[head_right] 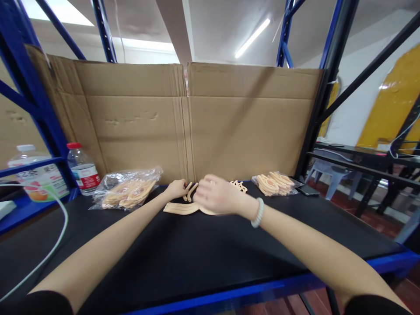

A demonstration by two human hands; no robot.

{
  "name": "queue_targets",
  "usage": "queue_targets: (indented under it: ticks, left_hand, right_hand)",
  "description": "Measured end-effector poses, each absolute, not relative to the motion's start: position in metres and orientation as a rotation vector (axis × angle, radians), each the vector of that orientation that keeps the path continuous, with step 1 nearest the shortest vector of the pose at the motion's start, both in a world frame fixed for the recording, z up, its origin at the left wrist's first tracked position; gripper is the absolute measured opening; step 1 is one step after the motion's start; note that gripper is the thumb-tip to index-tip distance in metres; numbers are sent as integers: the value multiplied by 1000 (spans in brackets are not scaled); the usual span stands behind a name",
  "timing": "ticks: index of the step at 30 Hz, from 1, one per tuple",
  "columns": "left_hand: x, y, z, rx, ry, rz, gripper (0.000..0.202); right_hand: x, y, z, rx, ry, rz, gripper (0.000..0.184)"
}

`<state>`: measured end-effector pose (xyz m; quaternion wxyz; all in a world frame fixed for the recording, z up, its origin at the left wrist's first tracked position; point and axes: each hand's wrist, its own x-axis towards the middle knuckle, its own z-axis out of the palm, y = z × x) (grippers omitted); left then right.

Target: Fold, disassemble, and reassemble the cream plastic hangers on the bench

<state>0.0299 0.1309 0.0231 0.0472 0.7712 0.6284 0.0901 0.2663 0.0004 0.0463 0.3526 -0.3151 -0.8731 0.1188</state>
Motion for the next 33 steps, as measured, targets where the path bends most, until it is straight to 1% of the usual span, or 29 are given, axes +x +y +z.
queue_targets:
  ticks: [2, 5, 8, 11, 17, 23, 26, 30, 33]
  left_hand:
    - [33, 128, 24, 2349, 1931, 268, 32]
    - [38, 124, 25, 2344, 1956, 258, 32]
    - [41, 120, 25, 2341, 1982, 257, 33]
    - [41, 118, 25, 2334, 1994, 265, 33]
    - [34, 119, 22, 2271, 2007, 372, 33]
    - [22, 112, 27, 2115, 1956, 659, 33]
    - [18, 105, 32, 2007, 1848, 819, 33]
    - [16, 85, 34, 1838, 1613, 951, 31]
    - [13, 59, 31, 1719, 1396, 977, 27]
  right_hand:
    - [267, 37, 62, -934, -2429, 121, 19]
    - [263, 92, 72, -1106, -2514, 14, 21]
    - [254, 130, 64, -1231, -2606, -60, 20]
    - [240, 148, 49, -1263, -2719, -96, 21]
    - [226, 158, 26, -1259, -2779, -197, 23]
    - [233, 152, 18, -1260, -2680, -254, 24]
    - [236, 146, 18, -1244, -2589, -259, 21]
    - [240, 133, 24, -1239, -2404, -233, 13]
    - [243, 114, 33, -1215, -2212, -201, 16]
